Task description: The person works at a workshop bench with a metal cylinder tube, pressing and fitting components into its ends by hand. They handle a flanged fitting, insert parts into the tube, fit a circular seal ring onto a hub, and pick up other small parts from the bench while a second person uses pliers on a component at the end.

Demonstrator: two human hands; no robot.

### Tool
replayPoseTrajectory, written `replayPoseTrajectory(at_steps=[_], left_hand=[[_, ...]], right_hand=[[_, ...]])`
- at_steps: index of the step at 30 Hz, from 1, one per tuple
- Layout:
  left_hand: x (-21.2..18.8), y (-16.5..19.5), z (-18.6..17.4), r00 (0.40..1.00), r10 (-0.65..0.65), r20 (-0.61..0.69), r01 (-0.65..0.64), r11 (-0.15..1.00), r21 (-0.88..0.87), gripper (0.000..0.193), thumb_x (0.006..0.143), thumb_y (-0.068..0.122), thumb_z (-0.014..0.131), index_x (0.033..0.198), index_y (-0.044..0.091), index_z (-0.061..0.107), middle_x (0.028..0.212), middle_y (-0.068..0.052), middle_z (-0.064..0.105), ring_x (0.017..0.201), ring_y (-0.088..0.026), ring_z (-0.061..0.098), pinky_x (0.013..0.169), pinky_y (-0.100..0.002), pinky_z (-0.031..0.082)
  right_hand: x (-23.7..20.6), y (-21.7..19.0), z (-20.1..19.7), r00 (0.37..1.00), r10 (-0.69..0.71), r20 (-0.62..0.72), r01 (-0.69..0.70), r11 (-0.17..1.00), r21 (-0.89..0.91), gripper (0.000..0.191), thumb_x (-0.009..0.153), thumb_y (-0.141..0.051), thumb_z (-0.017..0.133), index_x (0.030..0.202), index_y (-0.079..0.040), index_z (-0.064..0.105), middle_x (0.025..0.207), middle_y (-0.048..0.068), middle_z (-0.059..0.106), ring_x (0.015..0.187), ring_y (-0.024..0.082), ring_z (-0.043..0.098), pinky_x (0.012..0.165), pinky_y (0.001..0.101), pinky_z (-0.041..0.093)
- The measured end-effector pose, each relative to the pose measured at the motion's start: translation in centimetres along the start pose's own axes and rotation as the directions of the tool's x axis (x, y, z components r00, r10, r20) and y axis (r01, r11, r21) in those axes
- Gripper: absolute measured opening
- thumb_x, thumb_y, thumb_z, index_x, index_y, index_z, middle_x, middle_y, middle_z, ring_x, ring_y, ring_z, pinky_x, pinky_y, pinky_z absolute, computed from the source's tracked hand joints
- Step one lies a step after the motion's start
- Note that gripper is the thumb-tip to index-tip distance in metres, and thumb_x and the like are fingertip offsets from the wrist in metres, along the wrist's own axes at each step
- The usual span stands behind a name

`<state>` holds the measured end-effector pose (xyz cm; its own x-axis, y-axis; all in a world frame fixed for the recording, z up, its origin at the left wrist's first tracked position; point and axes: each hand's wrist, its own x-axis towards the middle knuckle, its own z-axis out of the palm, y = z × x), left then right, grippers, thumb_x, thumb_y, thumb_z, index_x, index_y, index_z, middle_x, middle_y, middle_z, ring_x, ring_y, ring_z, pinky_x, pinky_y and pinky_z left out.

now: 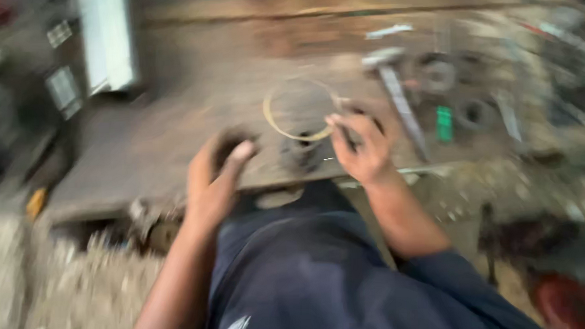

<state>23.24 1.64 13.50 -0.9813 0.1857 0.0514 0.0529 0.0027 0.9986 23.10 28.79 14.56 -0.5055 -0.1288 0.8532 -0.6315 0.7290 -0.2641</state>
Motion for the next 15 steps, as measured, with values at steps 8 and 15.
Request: replayPoseTrajectory(at_steps=[8, 15], left_hand=[[0.8, -5.0, -0.8, 0.978, -0.14, 0.152, 0.104, 0.969, 0.226, 0.028, 0.097, 0.012, 0.061, 0.121, -0.002, 0.065, 0.114, -0.013, 0.073, 0.111, -0.019, 0.067, 0.1, -0.033, 0.049], [1.4, -9.7, -1.5, 0.982, -0.165, 0.091, 0.141, 0.962, 0.232, 0.028, 0.096, 0.014, 0.066, 0.119, -0.002, 0.068, 0.109, -0.015, 0.075, 0.108, -0.021, 0.07, 0.101, -0.036, 0.05]], right_hand=[[-7.8, 20.9, -14.6, 0.7, 0.491, -0.518, -0.647, 0.743, -0.17, 0.019, 0.089, -0.007, 0.085, 0.1, -0.003, 0.07, 0.094, 0.007, 0.071, 0.085, 0.019, 0.066, 0.078, 0.0344, 0.055], [-17.1, 34.1, -29.8, 0.562, 0.443, -0.698, -0.755, 0.619, -0.215, 0.019, 0.081, -0.003, 0.088, 0.09, -0.004, 0.072, 0.083, 0.006, 0.074, 0.075, 0.017, 0.068, 0.072, 0.0325, 0.056]])
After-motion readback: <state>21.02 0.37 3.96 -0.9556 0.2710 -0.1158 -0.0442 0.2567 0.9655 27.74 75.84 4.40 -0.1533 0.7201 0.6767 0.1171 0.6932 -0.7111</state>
